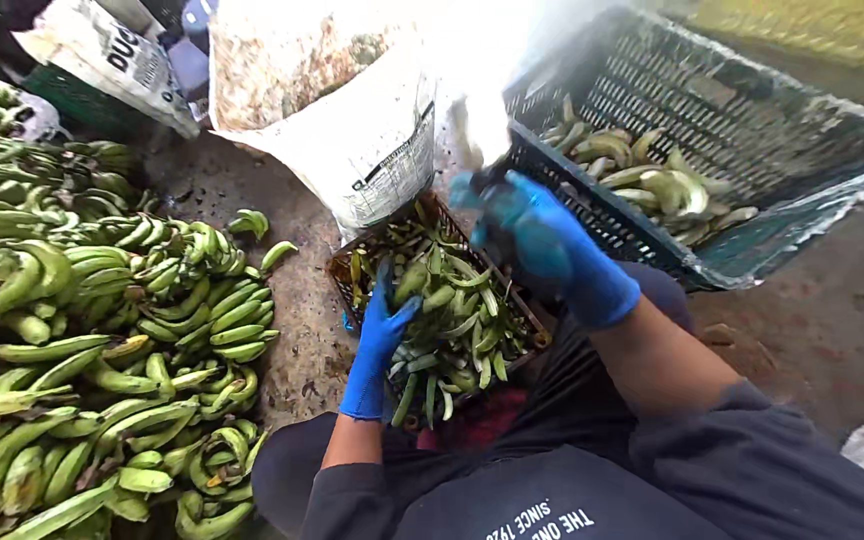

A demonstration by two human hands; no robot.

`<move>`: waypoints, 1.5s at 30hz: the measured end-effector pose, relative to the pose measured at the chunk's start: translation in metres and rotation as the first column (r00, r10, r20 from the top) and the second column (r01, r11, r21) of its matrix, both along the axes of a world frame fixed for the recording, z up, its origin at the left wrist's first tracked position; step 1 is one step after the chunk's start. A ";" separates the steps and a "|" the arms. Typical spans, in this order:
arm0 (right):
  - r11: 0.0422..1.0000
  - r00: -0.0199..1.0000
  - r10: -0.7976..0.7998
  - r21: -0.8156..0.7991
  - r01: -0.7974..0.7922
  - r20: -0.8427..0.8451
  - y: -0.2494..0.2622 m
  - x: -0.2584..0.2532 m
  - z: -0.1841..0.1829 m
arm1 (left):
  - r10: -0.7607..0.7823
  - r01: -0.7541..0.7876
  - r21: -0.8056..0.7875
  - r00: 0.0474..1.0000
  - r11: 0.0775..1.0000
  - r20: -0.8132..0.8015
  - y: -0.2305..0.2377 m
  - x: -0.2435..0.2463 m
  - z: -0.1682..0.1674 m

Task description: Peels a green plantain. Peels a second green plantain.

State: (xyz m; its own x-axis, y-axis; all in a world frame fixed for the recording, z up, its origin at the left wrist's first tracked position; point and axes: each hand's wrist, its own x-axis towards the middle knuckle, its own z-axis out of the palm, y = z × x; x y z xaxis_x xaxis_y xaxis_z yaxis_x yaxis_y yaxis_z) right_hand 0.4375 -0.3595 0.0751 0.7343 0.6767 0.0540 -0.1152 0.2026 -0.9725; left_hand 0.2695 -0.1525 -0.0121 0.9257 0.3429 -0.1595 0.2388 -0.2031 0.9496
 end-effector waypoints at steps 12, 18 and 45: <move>0.866 0.593 0.495 -0.421 -0.270 0.635 0.009 -0.101 -0.056 | 0.608 -0.217 -0.723 0.720 0.656 0.335 0.018 -0.015 0.062; 0.943 0.807 0.330 -0.218 -0.253 0.490 -0.019 -0.150 -0.075 | 0.744 -0.060 -0.841 0.503 0.537 0.439 0.079 -0.032 0.056; 0.620 0.819 0.573 -0.641 -0.453 -0.024 0.052 -0.091 -0.046 | 0.175 0.128 -0.473 0.819 0.872 0.546 0.068 -0.062 0.084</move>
